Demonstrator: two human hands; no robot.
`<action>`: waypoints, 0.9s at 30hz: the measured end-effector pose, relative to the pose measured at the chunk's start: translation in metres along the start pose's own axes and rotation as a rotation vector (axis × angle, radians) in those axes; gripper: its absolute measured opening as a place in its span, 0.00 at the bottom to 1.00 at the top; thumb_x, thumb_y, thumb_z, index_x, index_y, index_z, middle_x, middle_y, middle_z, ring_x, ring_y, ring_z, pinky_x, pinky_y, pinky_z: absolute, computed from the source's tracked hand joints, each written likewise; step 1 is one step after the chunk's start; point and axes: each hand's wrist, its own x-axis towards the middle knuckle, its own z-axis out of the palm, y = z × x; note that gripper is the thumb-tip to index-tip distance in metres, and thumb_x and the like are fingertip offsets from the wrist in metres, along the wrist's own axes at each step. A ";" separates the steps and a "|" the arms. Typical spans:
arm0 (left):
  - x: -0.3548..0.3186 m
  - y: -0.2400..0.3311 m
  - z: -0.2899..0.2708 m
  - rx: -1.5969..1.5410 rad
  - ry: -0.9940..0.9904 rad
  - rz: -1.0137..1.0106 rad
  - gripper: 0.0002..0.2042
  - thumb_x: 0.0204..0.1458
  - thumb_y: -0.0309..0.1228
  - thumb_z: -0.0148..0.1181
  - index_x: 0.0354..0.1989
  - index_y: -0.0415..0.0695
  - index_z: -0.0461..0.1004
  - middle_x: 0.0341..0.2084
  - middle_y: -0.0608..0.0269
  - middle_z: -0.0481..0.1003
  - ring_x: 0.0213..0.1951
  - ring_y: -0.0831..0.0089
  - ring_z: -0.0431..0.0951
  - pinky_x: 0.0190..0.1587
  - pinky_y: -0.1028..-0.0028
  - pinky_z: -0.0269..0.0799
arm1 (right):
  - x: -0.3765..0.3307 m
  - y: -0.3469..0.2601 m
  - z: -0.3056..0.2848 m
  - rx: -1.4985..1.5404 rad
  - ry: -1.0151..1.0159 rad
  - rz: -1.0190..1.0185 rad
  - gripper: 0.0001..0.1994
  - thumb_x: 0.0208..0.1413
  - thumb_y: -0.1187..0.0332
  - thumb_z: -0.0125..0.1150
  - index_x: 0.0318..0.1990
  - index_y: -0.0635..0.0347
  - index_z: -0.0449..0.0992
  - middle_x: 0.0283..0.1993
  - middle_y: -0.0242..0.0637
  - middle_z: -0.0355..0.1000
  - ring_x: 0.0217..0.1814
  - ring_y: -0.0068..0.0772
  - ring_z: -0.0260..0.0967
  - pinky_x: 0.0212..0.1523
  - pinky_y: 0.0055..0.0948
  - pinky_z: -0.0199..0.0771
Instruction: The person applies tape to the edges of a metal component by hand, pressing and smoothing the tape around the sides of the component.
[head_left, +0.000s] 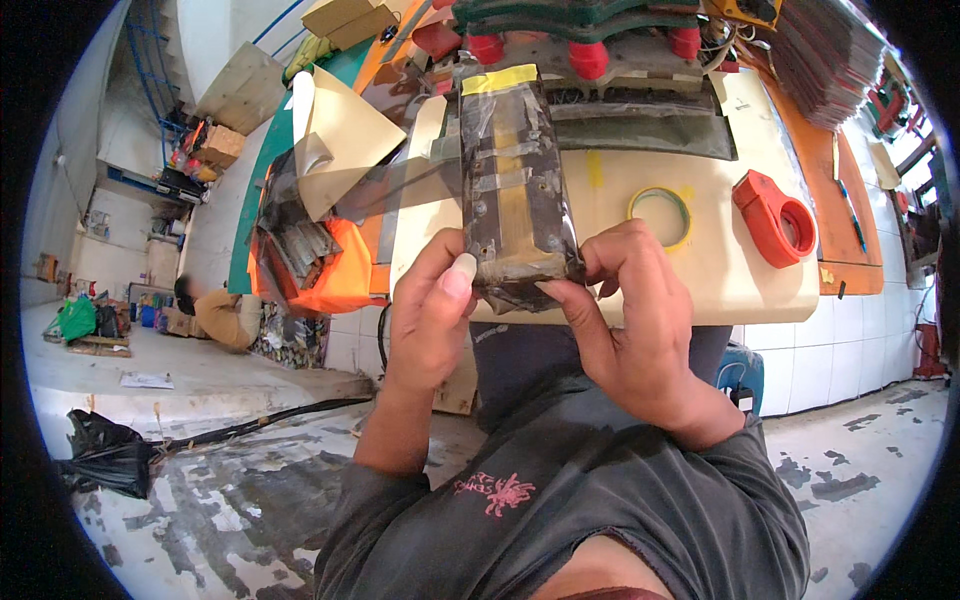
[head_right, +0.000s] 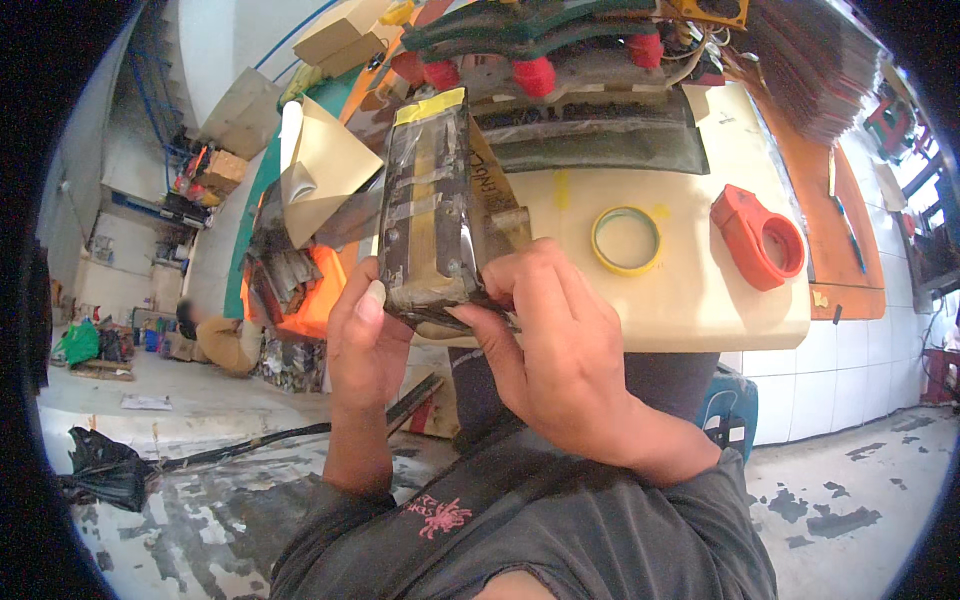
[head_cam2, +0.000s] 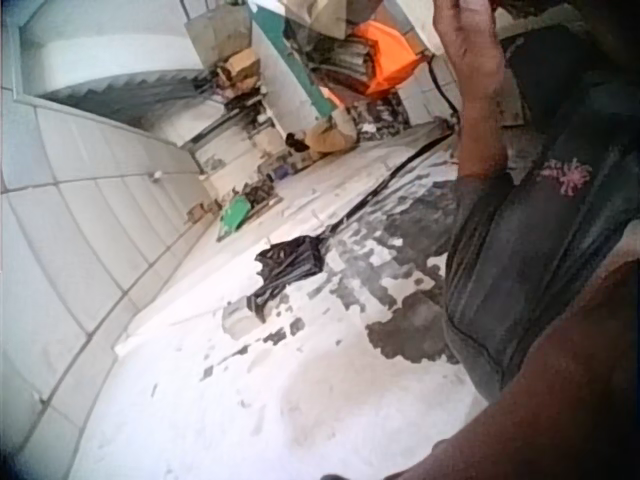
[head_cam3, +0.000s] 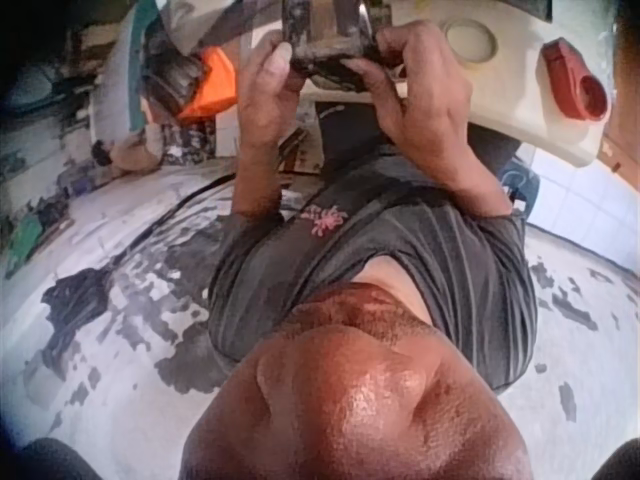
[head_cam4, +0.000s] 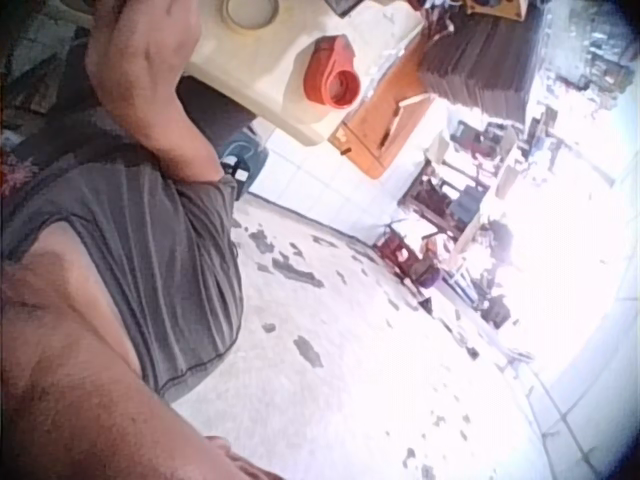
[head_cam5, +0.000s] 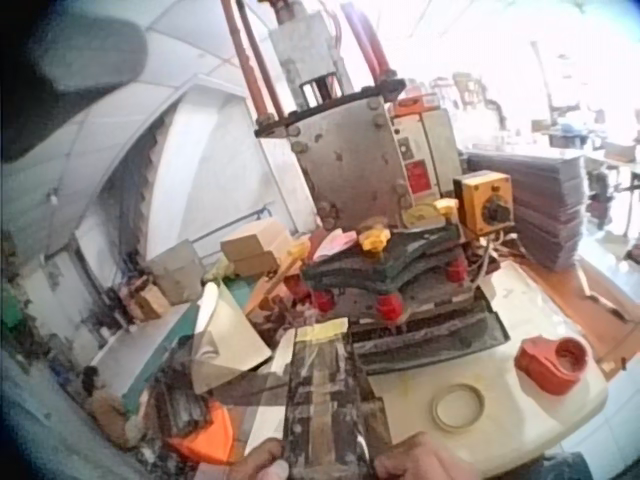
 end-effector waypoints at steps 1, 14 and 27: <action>-0.002 0.002 0.003 -0.034 0.013 -0.055 0.14 0.68 0.38 0.52 0.39 0.38 0.72 0.30 0.74 0.66 0.31 0.84 0.60 0.36 0.79 0.57 | -0.001 0.001 0.001 -0.001 0.014 -0.008 0.14 0.50 0.79 0.72 0.40 0.64 0.71 0.33 0.42 0.67 0.31 0.46 0.68 0.30 0.41 0.68; -0.003 -0.005 0.009 0.135 0.010 0.052 0.14 0.66 0.33 0.60 0.35 0.32 0.81 0.25 0.75 0.74 0.29 0.87 0.65 0.31 0.80 0.59 | -0.008 -0.001 0.001 -0.068 0.097 -0.042 0.14 0.48 0.78 0.75 0.40 0.68 0.75 0.33 0.44 0.71 0.30 0.44 0.72 0.28 0.37 0.72; -0.008 -0.031 0.021 -0.107 0.165 0.165 0.12 0.64 0.31 0.60 0.40 0.32 0.79 0.38 0.57 0.81 0.40 0.71 0.81 0.50 0.67 0.76 | 0.011 -0.019 -0.039 -0.365 -0.162 -0.151 0.09 0.53 0.77 0.67 0.41 0.64 0.77 0.27 0.35 0.68 0.24 0.36 0.71 0.23 0.35 0.71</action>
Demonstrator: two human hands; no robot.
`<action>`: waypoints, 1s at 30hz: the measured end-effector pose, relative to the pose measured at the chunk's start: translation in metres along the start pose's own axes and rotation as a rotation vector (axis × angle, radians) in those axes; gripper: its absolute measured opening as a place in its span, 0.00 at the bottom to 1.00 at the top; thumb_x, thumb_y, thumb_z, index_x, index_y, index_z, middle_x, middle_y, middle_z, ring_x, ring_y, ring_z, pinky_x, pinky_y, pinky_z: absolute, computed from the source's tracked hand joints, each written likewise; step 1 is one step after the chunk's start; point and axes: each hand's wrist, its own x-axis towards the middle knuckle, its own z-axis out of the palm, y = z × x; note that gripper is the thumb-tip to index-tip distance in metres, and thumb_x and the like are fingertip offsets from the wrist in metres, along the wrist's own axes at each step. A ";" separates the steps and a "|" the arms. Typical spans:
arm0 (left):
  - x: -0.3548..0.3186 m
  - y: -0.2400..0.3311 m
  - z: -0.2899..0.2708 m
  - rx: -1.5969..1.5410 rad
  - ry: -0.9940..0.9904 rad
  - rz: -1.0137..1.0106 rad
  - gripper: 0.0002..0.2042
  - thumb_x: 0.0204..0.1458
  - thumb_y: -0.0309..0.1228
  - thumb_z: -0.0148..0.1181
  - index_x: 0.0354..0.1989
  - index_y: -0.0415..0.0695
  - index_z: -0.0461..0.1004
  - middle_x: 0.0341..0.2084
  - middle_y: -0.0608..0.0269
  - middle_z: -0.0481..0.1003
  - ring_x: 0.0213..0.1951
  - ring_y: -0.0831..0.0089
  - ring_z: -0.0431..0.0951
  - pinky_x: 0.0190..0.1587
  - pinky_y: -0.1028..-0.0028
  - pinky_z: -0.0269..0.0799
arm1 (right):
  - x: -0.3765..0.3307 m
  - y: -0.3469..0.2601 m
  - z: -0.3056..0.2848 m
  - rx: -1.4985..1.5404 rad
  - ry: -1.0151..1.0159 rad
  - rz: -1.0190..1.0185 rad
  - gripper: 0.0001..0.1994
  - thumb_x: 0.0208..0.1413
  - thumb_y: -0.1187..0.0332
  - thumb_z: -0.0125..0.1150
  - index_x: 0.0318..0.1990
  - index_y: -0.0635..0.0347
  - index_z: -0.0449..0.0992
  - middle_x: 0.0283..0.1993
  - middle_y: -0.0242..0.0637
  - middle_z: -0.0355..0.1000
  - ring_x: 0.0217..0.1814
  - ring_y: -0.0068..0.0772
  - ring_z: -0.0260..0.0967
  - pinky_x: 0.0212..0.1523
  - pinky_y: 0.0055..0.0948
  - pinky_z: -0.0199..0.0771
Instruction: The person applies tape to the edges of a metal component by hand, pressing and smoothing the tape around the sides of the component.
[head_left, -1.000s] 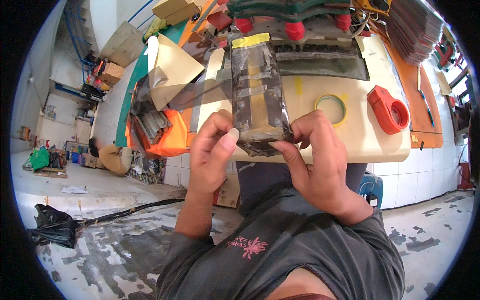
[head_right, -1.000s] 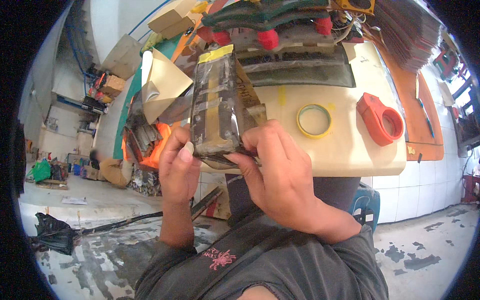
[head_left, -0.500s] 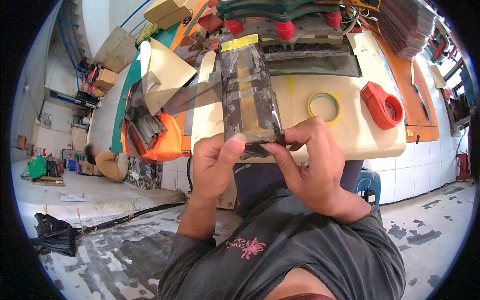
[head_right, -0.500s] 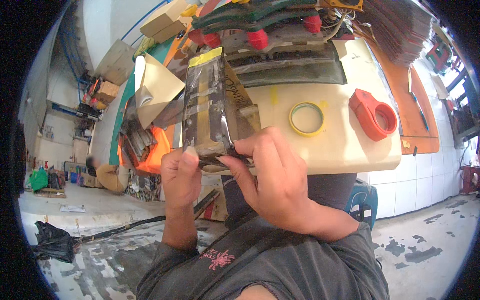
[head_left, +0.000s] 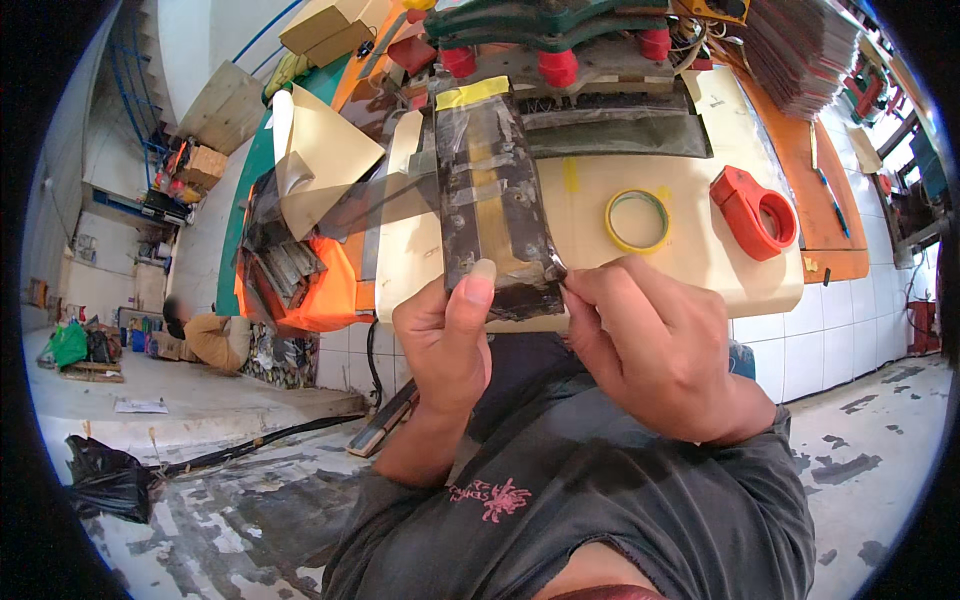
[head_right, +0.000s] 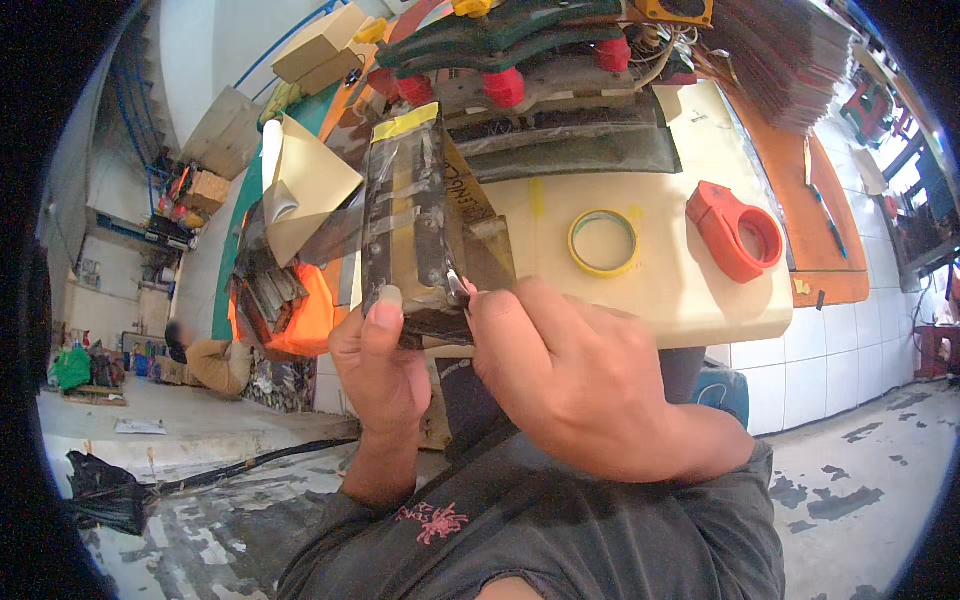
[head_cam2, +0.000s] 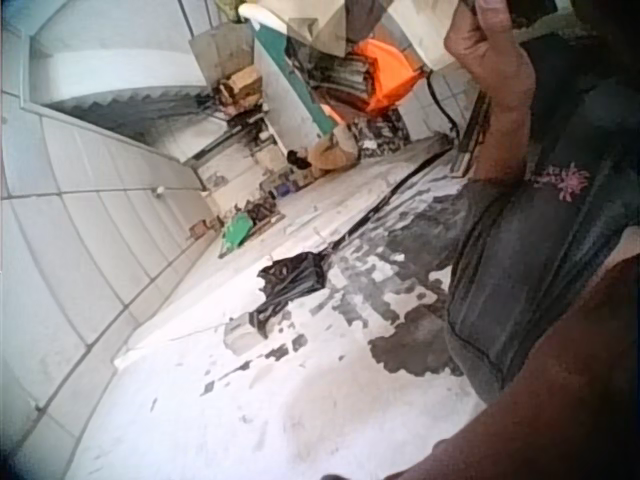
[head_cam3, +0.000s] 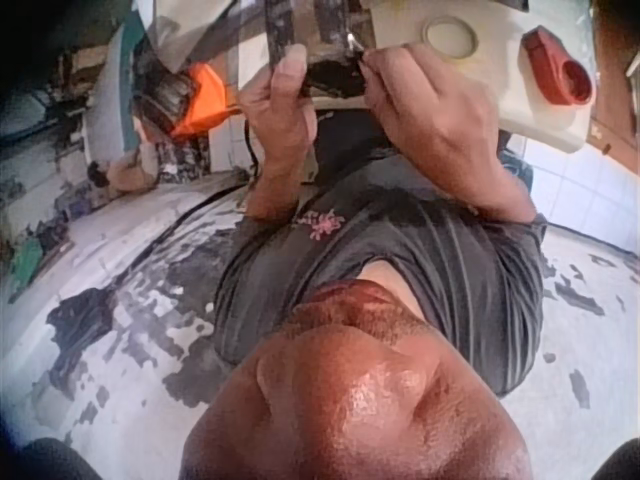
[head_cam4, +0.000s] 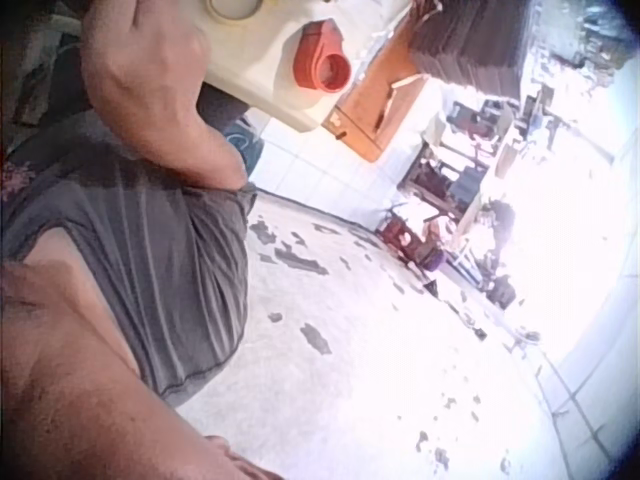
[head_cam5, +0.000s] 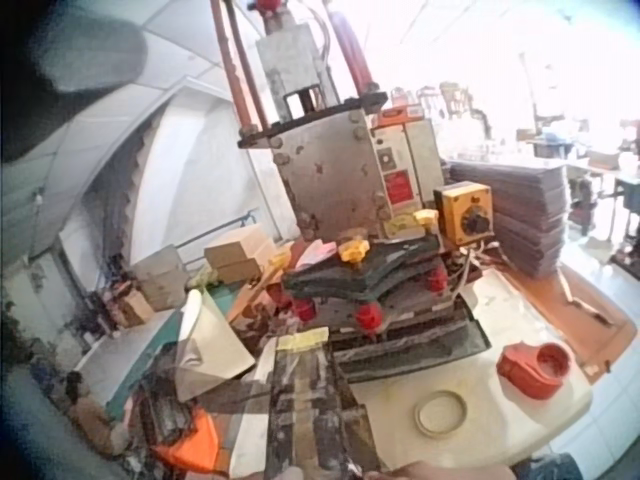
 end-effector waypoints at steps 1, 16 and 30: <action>-0.001 0.000 0.000 0.001 0.002 0.001 0.12 0.64 0.31 0.60 0.40 0.32 0.79 0.38 0.57 0.81 0.40 0.71 0.81 0.50 0.67 0.76 | 0.003 0.000 -0.002 -0.027 -0.034 -0.011 0.08 0.52 0.77 0.66 0.39 0.63 0.76 0.26 0.35 0.67 0.23 0.36 0.71 0.22 0.35 0.71; 0.000 0.006 0.010 -0.022 0.015 0.000 0.09 0.65 0.27 0.60 0.38 0.33 0.80 0.33 0.70 0.76 0.36 0.84 0.69 0.42 0.78 0.65 | 0.007 0.033 0.005 1.204 -0.285 0.699 0.10 0.66 0.64 0.61 0.38 0.61 0.72 0.25 0.22 0.65 0.23 0.13 0.60 0.23 0.20 0.58; -0.005 0.002 0.009 0.080 -0.007 0.079 0.13 0.66 0.29 0.57 0.49 0.29 0.78 0.43 0.55 0.81 0.44 0.73 0.80 0.52 0.69 0.74 | 0.025 0.044 0.007 1.133 -0.492 0.476 0.21 0.70 0.61 0.58 0.24 0.60 0.66 0.23 0.16 0.56 0.25 0.09 0.49 0.23 0.25 0.47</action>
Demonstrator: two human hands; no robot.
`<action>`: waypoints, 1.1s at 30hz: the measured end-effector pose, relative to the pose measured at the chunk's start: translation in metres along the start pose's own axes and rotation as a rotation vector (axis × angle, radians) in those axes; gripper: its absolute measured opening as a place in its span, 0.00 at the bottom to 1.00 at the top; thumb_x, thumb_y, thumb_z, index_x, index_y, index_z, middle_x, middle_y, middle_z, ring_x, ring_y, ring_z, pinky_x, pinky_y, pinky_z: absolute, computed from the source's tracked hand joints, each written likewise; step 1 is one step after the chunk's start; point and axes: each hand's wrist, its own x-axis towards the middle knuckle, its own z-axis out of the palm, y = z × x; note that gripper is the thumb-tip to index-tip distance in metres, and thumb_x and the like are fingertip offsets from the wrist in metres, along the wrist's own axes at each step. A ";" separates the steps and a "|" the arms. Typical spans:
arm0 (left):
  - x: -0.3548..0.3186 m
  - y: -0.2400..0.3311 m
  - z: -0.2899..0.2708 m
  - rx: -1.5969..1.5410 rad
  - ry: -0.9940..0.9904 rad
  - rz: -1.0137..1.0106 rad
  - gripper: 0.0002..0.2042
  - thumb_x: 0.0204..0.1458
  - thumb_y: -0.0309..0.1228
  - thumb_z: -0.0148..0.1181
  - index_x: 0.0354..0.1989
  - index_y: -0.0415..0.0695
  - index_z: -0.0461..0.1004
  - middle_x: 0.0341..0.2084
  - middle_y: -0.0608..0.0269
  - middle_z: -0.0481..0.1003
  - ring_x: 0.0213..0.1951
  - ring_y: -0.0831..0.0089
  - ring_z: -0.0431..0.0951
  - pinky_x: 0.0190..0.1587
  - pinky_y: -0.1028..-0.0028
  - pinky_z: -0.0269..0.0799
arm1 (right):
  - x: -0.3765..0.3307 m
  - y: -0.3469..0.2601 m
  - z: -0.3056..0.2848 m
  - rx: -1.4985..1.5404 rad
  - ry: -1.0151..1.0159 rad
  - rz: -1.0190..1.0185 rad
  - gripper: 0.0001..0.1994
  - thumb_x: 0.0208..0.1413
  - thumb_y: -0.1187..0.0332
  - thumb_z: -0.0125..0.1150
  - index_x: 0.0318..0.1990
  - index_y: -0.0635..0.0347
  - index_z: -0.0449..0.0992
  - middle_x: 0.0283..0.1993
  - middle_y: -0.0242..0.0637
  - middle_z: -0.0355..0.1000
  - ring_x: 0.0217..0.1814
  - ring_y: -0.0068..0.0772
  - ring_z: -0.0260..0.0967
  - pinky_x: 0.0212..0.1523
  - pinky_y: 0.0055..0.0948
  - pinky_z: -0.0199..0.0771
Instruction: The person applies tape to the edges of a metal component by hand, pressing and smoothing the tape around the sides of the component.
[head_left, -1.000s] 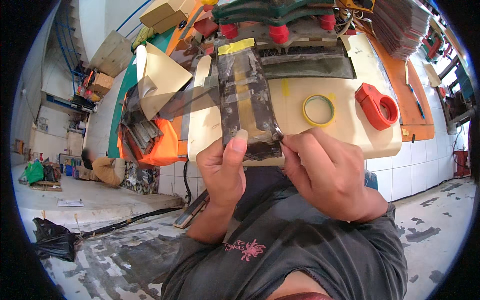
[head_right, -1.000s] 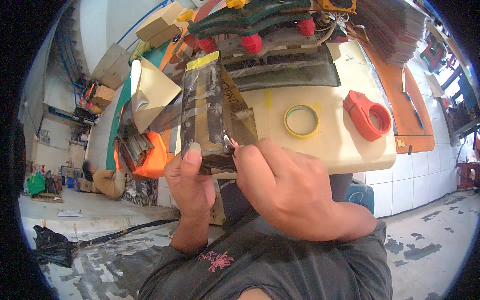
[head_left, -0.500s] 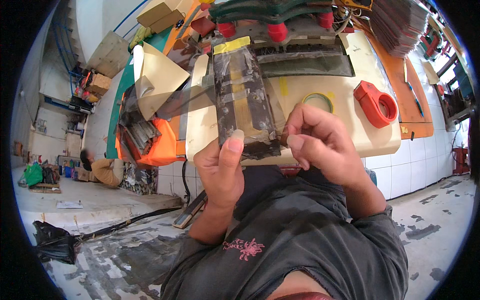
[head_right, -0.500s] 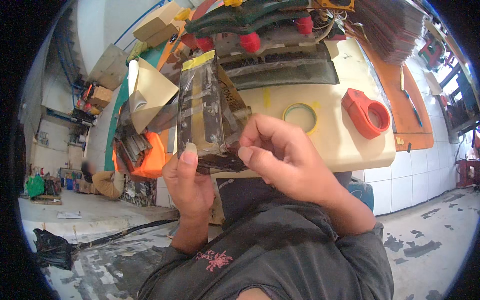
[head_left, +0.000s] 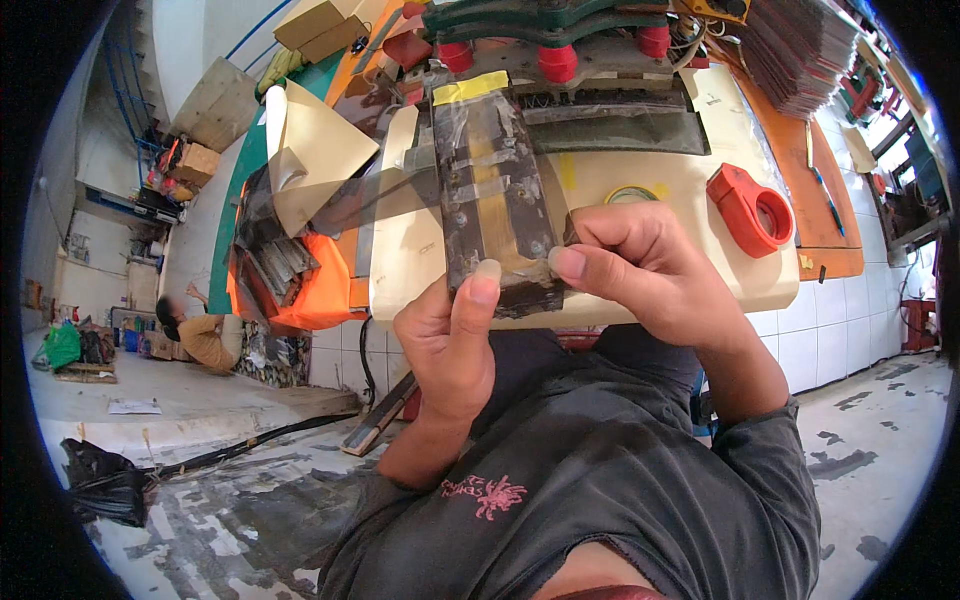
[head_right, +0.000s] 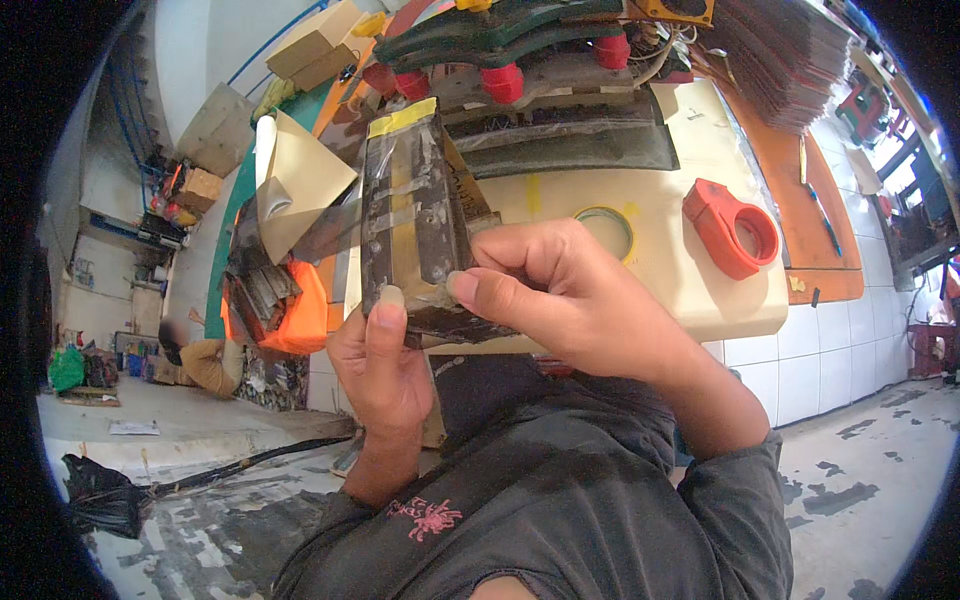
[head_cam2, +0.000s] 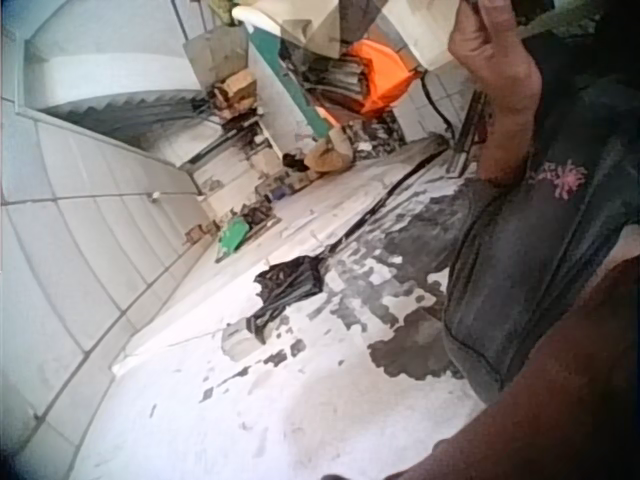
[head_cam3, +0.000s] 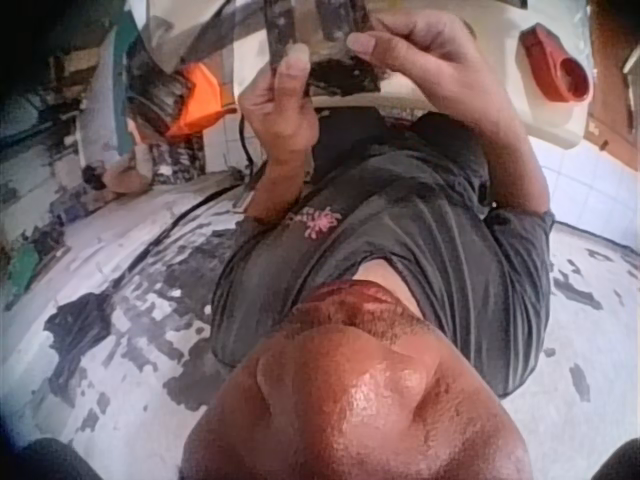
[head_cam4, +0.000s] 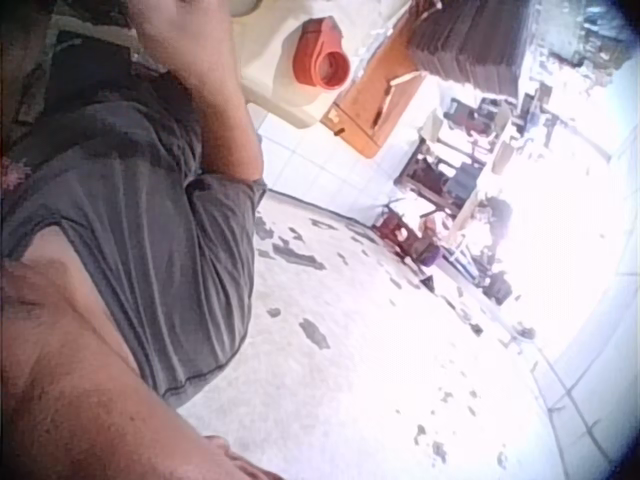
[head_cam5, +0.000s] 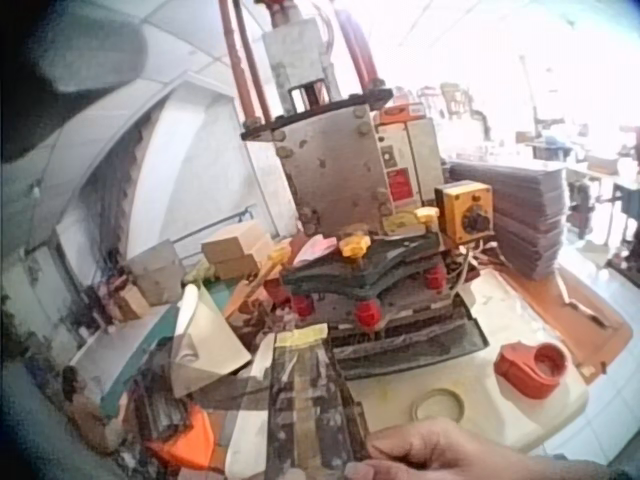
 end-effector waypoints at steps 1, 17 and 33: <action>-0.001 0.000 0.002 -0.001 0.002 0.000 0.13 0.66 0.29 0.57 0.49 0.29 0.78 0.43 0.55 0.81 0.44 0.73 0.80 0.52 0.69 0.74 | -0.002 -0.006 0.005 -0.068 0.061 0.016 0.20 0.70 0.62 0.59 0.25 0.60 0.66 0.22 0.19 0.56 0.25 0.11 0.49 0.22 0.26 0.48; -0.005 0.003 0.014 0.092 0.018 0.039 0.09 0.67 0.28 0.59 0.44 0.33 0.78 0.35 0.68 0.77 0.37 0.83 0.72 0.43 0.78 0.68 | -0.012 -0.038 0.045 -1.267 0.381 -0.251 0.08 0.46 0.74 0.66 0.28 0.58 0.70 0.22 0.40 0.69 0.22 0.45 0.71 0.23 0.41 0.69; -0.008 0.002 0.004 0.011 0.031 -0.092 0.12 0.68 0.32 0.59 0.45 0.33 0.79 0.34 0.73 0.77 0.37 0.85 0.68 0.41 0.81 0.65 | -0.010 -0.020 0.077 -1.807 0.511 -0.232 0.10 0.44 0.67 0.63 0.27 0.52 0.65 0.24 0.29 0.62 0.22 0.28 0.68 0.19 0.29 0.65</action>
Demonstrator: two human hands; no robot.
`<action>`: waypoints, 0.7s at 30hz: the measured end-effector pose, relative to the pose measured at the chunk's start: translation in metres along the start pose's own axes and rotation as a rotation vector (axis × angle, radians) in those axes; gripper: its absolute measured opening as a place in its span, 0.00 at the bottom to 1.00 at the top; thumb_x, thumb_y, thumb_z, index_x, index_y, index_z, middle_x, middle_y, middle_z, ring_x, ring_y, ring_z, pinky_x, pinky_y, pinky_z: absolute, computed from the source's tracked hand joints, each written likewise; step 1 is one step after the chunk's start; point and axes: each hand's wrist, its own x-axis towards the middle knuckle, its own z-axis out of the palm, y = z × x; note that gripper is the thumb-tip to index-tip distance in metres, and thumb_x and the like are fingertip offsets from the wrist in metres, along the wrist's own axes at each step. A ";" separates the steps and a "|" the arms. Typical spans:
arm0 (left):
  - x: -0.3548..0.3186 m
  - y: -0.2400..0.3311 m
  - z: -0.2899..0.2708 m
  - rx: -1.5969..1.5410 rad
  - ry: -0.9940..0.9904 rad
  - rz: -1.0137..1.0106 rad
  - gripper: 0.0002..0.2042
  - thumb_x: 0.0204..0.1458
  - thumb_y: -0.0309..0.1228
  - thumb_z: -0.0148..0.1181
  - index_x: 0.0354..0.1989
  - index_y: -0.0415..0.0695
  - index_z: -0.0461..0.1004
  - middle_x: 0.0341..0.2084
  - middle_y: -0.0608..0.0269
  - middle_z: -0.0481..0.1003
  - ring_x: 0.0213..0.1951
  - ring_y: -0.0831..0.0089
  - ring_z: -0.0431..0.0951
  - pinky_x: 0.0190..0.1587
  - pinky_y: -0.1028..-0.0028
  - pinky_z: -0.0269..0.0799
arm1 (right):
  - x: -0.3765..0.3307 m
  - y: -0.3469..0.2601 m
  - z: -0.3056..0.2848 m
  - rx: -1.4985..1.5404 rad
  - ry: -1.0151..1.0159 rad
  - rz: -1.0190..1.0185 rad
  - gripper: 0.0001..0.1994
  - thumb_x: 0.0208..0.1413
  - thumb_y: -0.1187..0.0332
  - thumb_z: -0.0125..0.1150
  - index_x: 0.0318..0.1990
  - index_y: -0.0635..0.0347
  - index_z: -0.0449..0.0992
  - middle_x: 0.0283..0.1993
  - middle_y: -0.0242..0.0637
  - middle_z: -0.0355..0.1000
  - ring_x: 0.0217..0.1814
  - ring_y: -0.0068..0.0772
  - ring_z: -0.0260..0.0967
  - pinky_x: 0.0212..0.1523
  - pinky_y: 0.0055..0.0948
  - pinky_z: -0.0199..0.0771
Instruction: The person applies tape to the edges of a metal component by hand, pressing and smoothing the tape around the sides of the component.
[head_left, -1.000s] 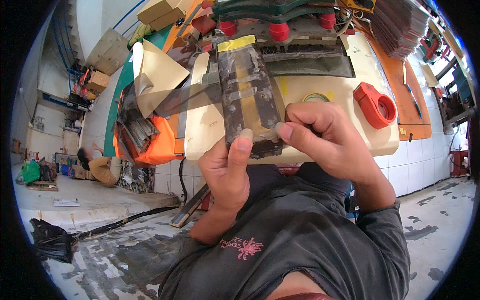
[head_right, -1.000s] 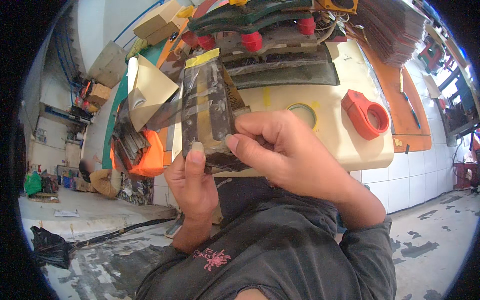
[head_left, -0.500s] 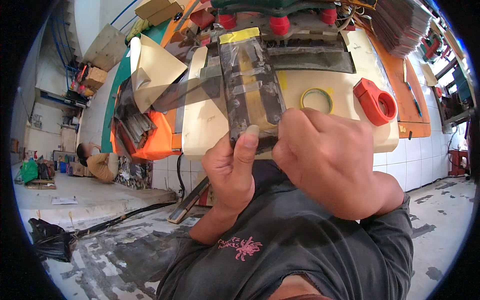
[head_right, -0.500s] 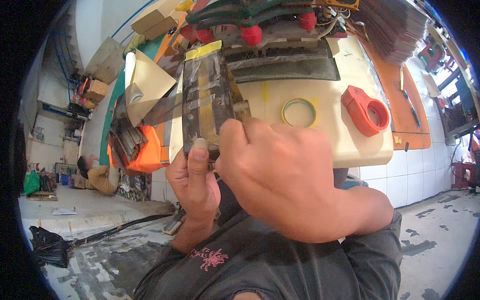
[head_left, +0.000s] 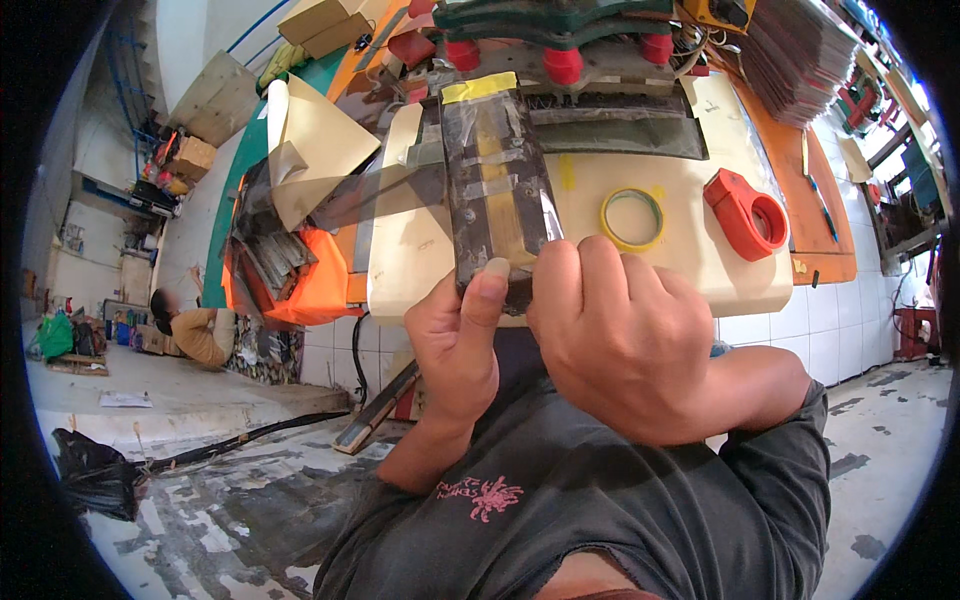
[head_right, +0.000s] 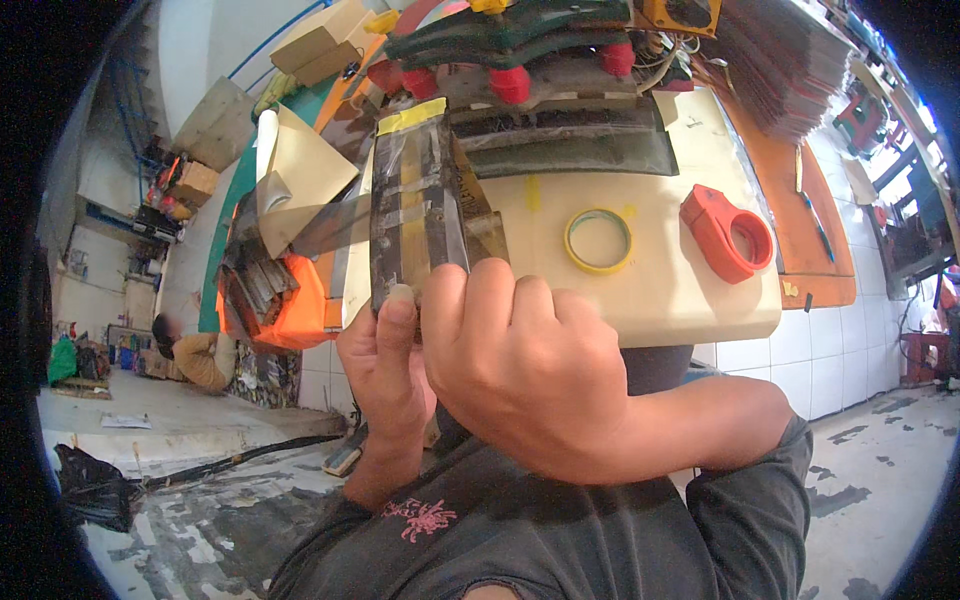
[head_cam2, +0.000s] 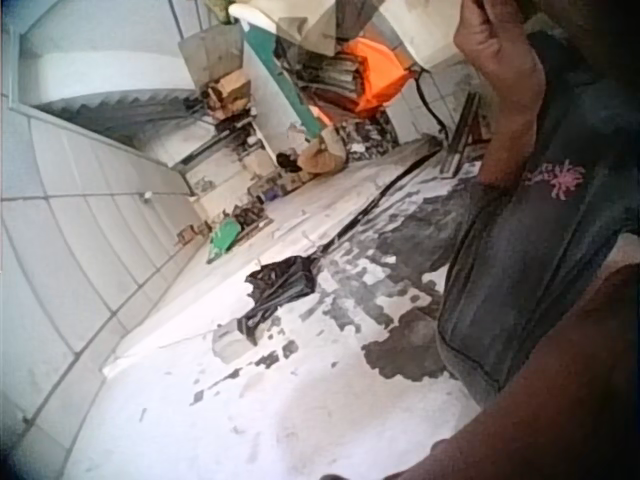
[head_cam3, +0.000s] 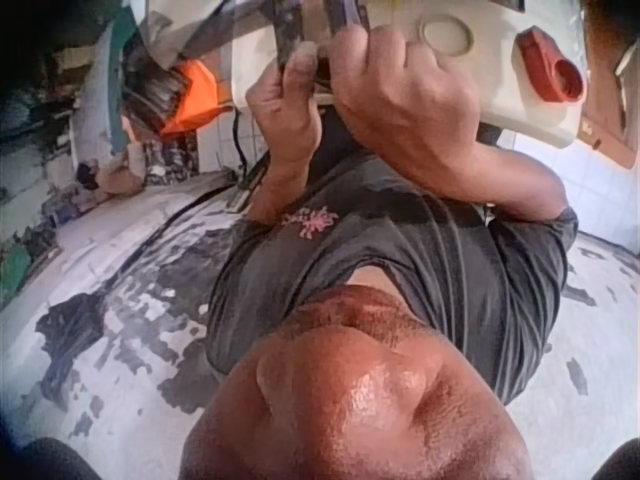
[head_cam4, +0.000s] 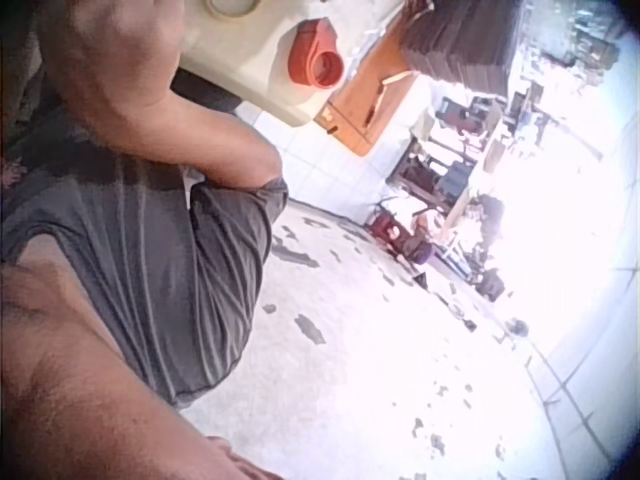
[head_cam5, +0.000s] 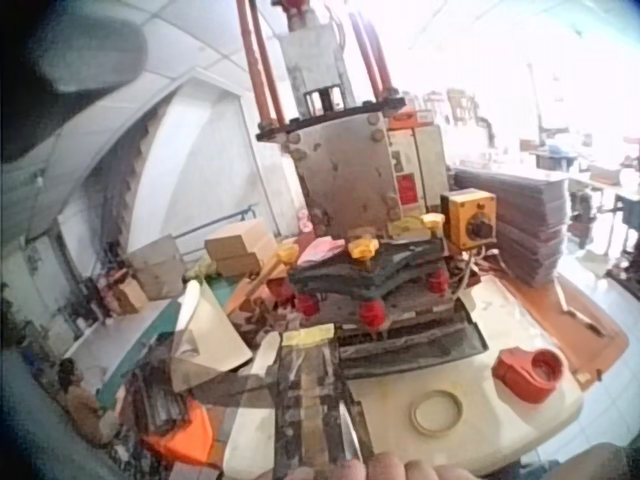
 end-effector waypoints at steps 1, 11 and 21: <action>0.000 0.000 -0.001 -0.001 0.000 0.001 0.12 0.68 0.32 0.59 0.45 0.33 0.79 0.34 0.73 0.77 0.37 0.85 0.68 0.41 0.81 0.65 | 0.001 0.002 0.001 0.066 0.020 -0.004 0.09 0.45 0.68 0.63 0.28 0.53 0.66 0.24 0.30 0.62 0.22 0.28 0.68 0.19 0.30 0.65; -0.002 -0.004 -0.007 0.003 -0.010 0.031 0.16 0.69 0.35 0.56 0.51 0.30 0.74 0.44 0.56 0.80 0.43 0.71 0.80 0.50 0.68 0.76 | -0.004 0.053 0.009 1.217 -0.018 0.210 0.15 0.67 0.62 0.56 0.30 0.62 0.73 0.21 0.34 0.65 0.21 0.27 0.65 0.22 0.31 0.63; 0.001 -0.006 -0.007 0.055 -0.014 0.097 0.15 0.69 0.32 0.55 0.51 0.30 0.75 0.43 0.57 0.80 0.44 0.72 0.79 0.52 0.69 0.74 | -0.003 0.052 0.056 1.864 -0.287 0.404 0.13 0.64 0.62 0.68 0.36 0.67 0.81 0.37 0.31 0.70 0.38 0.20 0.67 0.39 0.24 0.68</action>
